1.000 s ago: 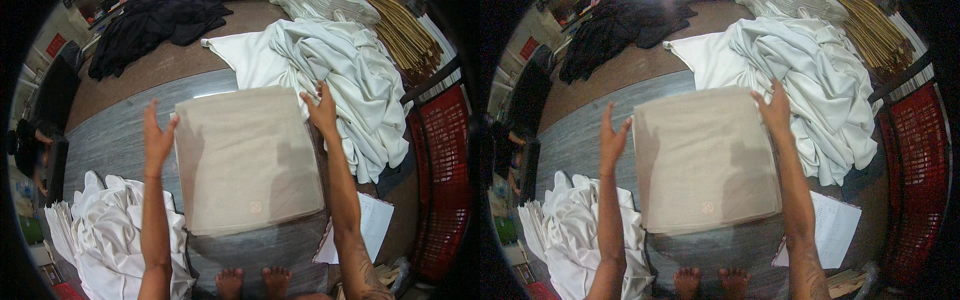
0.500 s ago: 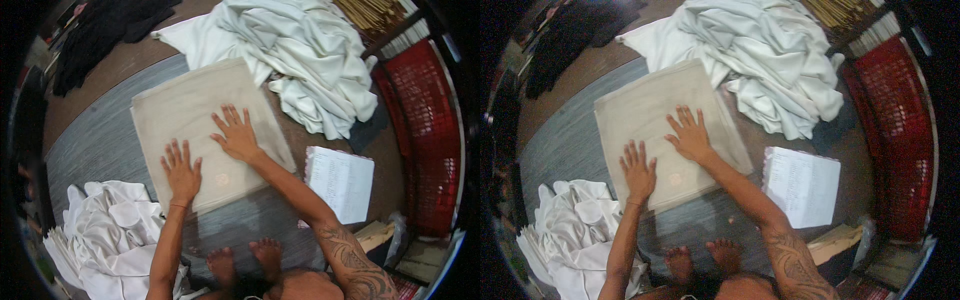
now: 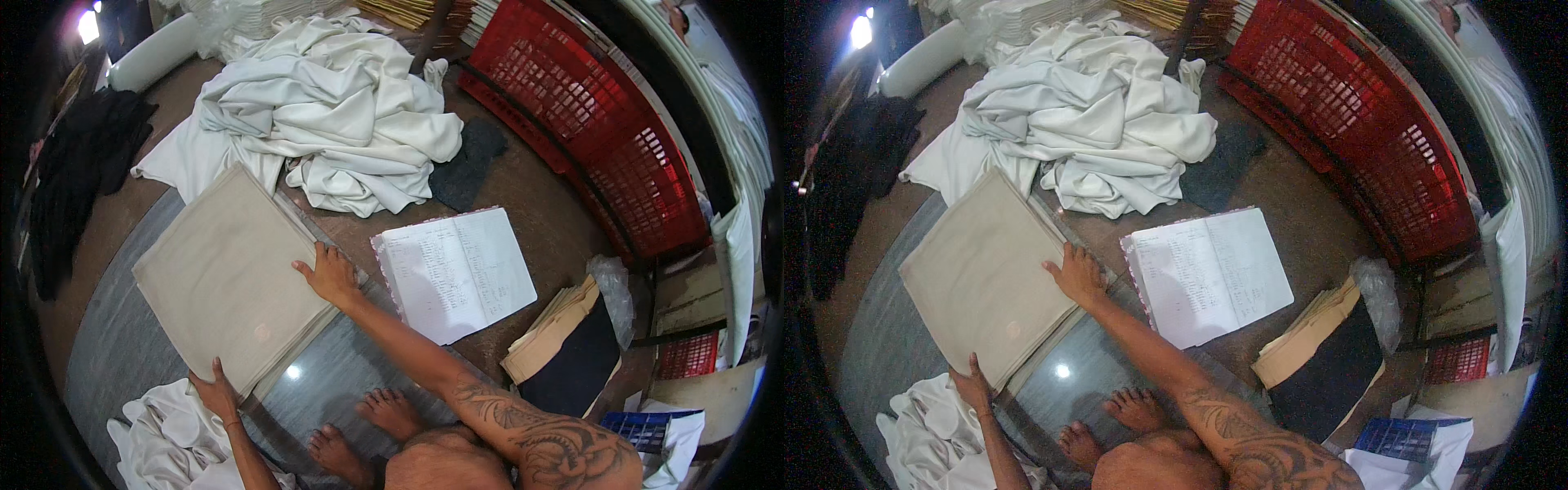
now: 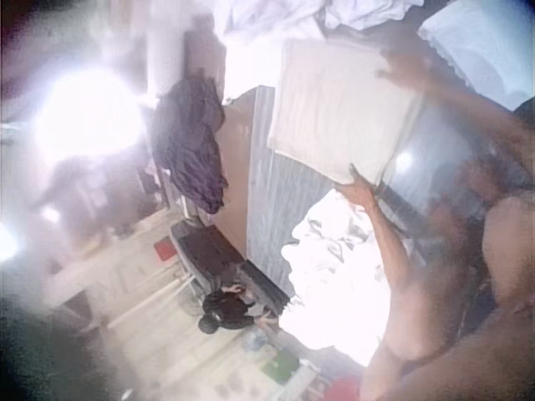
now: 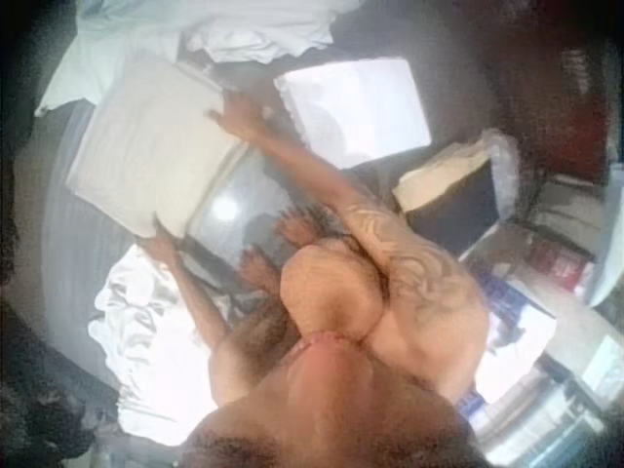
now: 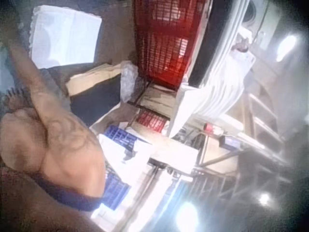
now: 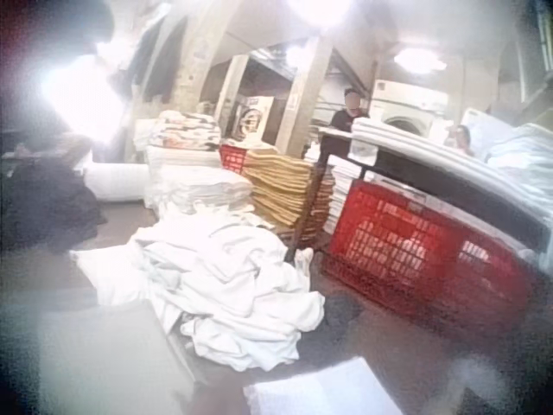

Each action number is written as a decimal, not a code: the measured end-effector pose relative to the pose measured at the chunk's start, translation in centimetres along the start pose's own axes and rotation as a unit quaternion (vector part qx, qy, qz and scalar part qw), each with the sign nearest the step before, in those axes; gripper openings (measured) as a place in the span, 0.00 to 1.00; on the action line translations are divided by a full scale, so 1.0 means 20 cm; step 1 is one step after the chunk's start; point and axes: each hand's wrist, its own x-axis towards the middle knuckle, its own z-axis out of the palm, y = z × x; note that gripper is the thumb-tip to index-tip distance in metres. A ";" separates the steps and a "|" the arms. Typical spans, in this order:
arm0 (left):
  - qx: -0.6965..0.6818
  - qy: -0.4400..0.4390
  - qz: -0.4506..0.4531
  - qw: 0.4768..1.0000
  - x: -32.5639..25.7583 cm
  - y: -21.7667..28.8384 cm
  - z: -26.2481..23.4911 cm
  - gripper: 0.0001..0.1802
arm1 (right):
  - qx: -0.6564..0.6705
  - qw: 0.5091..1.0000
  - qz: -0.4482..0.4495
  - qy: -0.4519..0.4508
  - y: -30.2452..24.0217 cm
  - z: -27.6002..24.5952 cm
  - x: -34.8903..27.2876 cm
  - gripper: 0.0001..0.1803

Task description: The person folds light-colored fabric pieces into neat stacks on the floor, then folds dark gray fabric pieces and places them on top of the light-colored stack. The person works by hand without tools.

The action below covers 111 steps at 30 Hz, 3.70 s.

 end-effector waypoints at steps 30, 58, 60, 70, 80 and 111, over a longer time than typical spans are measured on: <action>0.125 0.116 -0.070 0.983 -0.02 -0.01 0.02 0.51 | 0.751 0.612 0.126 0.211 0.53 -0.46 1.52 0.39; 0.242 0.040 0.034 0.969 0.09 -0.04 -0.06 0.48 | 0.416 0.762 -0.300 -0.395 -1.20 -0.10 0.20 0.26; 0.258 0.030 0.169 0.951 0.22 0.03 0.08 0.44 | 0.354 0.915 -0.109 -0.161 -0.83 -0.05 0.64 0.35; 0.178 -0.078 0.257 0.947 0.42 0.48 0.43 0.42 | 0.187 0.943 0.222 0.161 -0.85 -0.01 1.72 0.75; 0.182 -0.097 0.230 0.951 0.43 0.50 0.44 0.41 | 0.624 0.779 0.055 -0.020 -1.13 0.16 1.97 0.24; 0.224 -0.047 0.211 0.950 0.26 0.44 0.41 0.37 | -0.304 0.940 -0.146 0.056 -0.12 -0.41 1.80 0.57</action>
